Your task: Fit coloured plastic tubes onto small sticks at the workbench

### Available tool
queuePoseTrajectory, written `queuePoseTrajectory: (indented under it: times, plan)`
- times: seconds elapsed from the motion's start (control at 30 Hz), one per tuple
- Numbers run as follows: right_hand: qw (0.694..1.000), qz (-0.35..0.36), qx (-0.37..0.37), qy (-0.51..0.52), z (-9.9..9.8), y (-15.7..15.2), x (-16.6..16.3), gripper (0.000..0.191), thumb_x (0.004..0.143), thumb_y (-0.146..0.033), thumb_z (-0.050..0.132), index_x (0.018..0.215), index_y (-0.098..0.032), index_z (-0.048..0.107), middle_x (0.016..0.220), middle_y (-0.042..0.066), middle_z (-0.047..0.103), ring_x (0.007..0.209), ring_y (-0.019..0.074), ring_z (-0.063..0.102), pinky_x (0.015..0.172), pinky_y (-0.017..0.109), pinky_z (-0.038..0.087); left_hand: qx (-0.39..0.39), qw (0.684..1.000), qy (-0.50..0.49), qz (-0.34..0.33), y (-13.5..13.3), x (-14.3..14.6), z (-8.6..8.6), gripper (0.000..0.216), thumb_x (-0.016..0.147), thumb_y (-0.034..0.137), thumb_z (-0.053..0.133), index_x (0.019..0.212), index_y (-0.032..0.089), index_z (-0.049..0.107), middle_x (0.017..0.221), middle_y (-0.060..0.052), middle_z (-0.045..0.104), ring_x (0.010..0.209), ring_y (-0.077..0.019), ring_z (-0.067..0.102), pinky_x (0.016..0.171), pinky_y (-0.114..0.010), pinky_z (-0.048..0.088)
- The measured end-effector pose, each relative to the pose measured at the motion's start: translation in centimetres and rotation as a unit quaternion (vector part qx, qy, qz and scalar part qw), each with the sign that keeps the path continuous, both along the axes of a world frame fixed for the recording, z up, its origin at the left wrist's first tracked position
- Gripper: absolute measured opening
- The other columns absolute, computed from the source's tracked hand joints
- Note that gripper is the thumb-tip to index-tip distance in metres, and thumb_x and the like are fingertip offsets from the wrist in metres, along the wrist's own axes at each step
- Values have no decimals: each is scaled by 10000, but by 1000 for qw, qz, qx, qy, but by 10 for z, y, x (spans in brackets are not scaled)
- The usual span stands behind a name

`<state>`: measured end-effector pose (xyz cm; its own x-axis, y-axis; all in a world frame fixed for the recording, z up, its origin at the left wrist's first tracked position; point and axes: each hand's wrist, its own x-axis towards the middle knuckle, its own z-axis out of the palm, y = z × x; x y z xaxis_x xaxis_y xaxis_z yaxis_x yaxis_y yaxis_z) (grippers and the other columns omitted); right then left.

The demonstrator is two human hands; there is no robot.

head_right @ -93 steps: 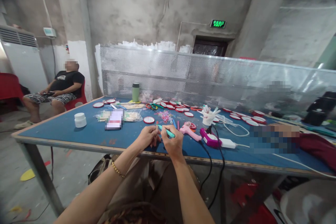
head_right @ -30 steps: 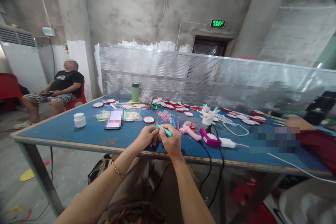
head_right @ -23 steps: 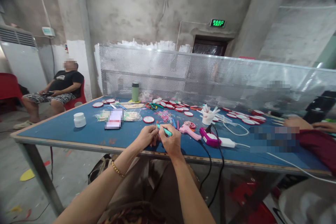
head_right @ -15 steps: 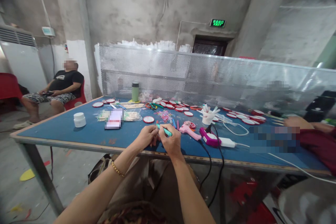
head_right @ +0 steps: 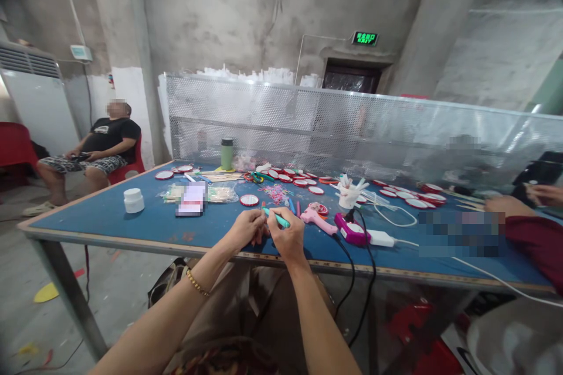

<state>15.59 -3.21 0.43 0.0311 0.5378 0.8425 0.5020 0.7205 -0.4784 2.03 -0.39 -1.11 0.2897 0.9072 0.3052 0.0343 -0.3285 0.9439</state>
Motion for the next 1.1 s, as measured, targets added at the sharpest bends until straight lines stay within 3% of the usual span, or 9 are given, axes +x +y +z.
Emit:
queuePoseTrajectory:
  times: [1.1]
  plan:
    - [1000, -3, -1, 13, 0, 0, 0, 180, 909, -326, 582, 808, -210, 676, 710, 15, 699, 548, 152, 626, 534, 258, 518, -1, 1000, -6, -3, 1, 0, -1, 193, 903, 264, 469, 770, 154, 555, 617, 1, 650, 363, -74, 513, 345, -157, 352]
